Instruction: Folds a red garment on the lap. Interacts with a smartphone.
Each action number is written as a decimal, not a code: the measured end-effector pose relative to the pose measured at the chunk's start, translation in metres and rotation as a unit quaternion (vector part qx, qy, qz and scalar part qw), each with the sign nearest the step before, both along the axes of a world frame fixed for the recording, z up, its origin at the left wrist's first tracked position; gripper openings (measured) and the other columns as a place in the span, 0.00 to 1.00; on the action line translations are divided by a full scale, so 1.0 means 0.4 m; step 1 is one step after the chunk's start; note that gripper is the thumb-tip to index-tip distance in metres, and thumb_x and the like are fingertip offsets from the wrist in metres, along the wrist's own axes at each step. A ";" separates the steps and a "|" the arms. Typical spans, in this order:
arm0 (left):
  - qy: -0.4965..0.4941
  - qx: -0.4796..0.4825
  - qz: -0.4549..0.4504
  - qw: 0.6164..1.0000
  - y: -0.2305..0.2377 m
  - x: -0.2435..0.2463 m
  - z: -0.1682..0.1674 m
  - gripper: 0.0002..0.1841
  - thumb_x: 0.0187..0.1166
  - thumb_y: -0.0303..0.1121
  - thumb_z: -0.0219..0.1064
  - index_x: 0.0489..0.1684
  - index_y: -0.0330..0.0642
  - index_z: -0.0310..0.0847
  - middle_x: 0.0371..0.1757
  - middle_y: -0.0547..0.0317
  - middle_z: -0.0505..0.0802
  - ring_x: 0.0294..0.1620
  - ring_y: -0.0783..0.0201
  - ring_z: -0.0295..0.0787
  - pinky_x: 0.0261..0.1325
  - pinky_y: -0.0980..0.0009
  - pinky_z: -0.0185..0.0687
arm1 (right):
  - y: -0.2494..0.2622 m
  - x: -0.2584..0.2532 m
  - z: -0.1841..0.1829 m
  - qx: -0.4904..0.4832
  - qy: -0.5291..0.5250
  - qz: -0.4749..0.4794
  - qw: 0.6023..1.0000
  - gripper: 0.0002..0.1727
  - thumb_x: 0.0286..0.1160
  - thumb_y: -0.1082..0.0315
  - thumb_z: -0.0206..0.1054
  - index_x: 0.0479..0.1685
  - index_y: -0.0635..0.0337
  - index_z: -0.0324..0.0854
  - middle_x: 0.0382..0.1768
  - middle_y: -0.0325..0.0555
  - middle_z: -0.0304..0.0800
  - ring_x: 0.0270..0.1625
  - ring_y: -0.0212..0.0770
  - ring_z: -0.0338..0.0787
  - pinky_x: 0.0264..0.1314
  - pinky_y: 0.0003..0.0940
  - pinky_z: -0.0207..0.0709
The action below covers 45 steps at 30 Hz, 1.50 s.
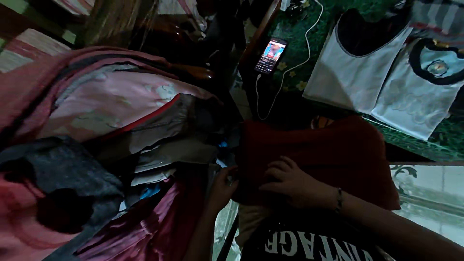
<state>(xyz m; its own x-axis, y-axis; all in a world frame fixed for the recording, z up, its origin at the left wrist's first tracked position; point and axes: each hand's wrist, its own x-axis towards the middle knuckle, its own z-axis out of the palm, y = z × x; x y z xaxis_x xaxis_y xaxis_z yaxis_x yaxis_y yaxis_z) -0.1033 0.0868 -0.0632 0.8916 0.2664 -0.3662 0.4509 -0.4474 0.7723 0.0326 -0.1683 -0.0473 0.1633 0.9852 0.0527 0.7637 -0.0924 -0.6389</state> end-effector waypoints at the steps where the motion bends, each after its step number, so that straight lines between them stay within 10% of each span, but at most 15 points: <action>1: 0.007 -0.011 0.010 1.000 0.003 0.005 -0.003 0.24 0.77 0.27 0.66 0.75 0.36 0.77 0.69 0.42 0.85 0.67 0.56 0.84 0.68 0.61 0.81 | 0.004 -0.008 0.000 -0.009 -0.005 0.010 1.000 0.34 0.63 0.77 0.74 0.71 0.36 0.81 0.69 0.50 0.82 0.81 0.65 0.69 0.81 0.83 0.47; 8: 0.013 -0.093 0.018 0.995 0.013 0.031 -0.015 0.22 0.77 0.25 0.66 0.71 0.31 0.75 0.64 0.46 0.88 0.63 0.63 0.87 0.66 0.65 0.84 | 0.019 -0.022 -0.046 0.062 -0.067 -0.062 0.994 0.07 0.76 0.66 0.68 0.46 0.50 0.89 0.53 0.47 0.90 0.70 0.56 0.83 0.80 0.75 0.58; 17: -0.032 -0.098 0.019 0.995 0.025 0.024 -0.016 0.12 0.67 0.22 0.72 0.47 0.30 0.81 0.53 0.53 0.89 0.54 0.68 0.86 0.58 0.69 0.84 | 0.006 0.010 -0.034 0.131 0.187 -0.236 0.944 0.12 0.79 0.63 0.63 0.46 0.60 0.89 0.50 0.47 0.91 0.58 0.39 0.87 0.66 0.41 0.78; 34: -0.068 -0.190 0.062 0.977 0.058 -0.014 -0.039 0.11 0.69 0.18 0.68 0.49 0.32 0.83 0.47 0.60 0.92 0.48 0.72 0.89 0.54 0.71 0.87 | -0.051 -0.025 -0.074 0.136 -0.039 -0.036 0.989 0.10 0.79 0.55 0.67 0.51 0.40 0.92 0.59 0.41 0.90 0.75 0.51 0.80 0.82 0.66 0.61; 45: -0.033 -0.176 0.107 0.978 0.064 -0.025 -0.078 0.08 0.70 0.18 0.67 0.44 0.35 0.84 0.44 0.63 0.90 0.46 0.72 0.87 0.52 0.71 0.87 | -0.127 0.003 -0.052 0.099 -0.088 -0.148 0.980 0.14 0.77 0.64 0.64 0.57 0.42 0.89 0.55 0.45 0.88 0.61 0.52 0.85 0.64 0.56 0.76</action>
